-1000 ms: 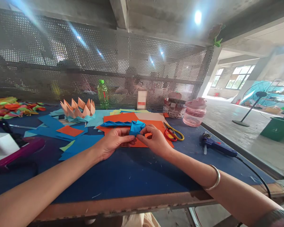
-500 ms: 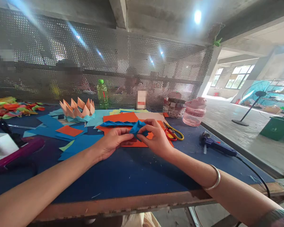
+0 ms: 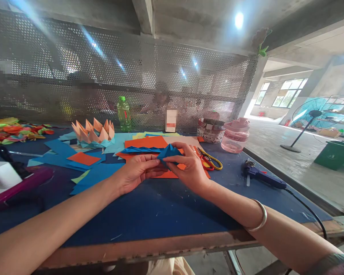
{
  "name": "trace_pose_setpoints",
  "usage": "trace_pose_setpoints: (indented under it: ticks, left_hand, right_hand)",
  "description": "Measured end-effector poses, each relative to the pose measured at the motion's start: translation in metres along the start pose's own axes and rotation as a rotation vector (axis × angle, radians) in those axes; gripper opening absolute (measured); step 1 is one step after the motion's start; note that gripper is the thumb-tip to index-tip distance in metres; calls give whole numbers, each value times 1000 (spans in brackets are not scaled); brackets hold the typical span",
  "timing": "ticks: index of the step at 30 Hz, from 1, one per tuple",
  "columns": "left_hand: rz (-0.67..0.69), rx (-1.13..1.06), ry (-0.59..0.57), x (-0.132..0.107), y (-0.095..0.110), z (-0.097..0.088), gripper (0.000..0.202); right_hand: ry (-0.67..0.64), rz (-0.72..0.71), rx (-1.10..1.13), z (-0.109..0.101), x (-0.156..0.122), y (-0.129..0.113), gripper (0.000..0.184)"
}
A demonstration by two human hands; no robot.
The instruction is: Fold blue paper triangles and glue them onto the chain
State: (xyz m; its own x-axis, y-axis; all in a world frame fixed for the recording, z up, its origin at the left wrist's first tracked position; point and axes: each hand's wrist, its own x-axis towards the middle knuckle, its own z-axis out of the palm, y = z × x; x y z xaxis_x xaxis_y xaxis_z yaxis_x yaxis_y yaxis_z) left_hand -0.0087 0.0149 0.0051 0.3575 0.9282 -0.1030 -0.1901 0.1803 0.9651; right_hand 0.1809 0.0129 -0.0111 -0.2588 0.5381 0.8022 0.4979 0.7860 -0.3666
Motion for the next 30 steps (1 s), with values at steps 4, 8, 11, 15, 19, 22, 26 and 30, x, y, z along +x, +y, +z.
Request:
trace_pose_setpoints:
  ticks: [4, 8, 11, 15, 19, 22, 26, 30]
  left_hand:
    - [10, -21, -8, 1, 1, 0, 18]
    - [1, -21, -6, 0, 1, 0, 21]
    - [-9, -15, 11, -1, 2, 2, 22]
    - [-23, -11, 26, -2, 3, 5, 25]
    - [-32, -26, 38, -2, 4, 5, 26]
    - [-27, -45, 58, -2, 5, 5, 27]
    - [-33, -58, 84, -2, 5, 6, 28]
    - [-49, -39, 75, -1, 4, 4, 20]
  right_hand:
    - [11, -13, 1, 0, 1, -1, 18]
    - [-10, -4, 3, 0, 0, -1, 17]
    - [-36, 11, -7, -1, 1, -1, 17]
    - [-54, 24, -4, -1, 1, -1, 17]
    - [-71, 18, -8, -1, 1, 0, 17]
    - [-81, 11, -17, 0, 1, 0, 18]
    - [-82, 15, -15, 0, 0, -1, 19]
    - [-82, 13, -12, 1, 0, -2, 19]
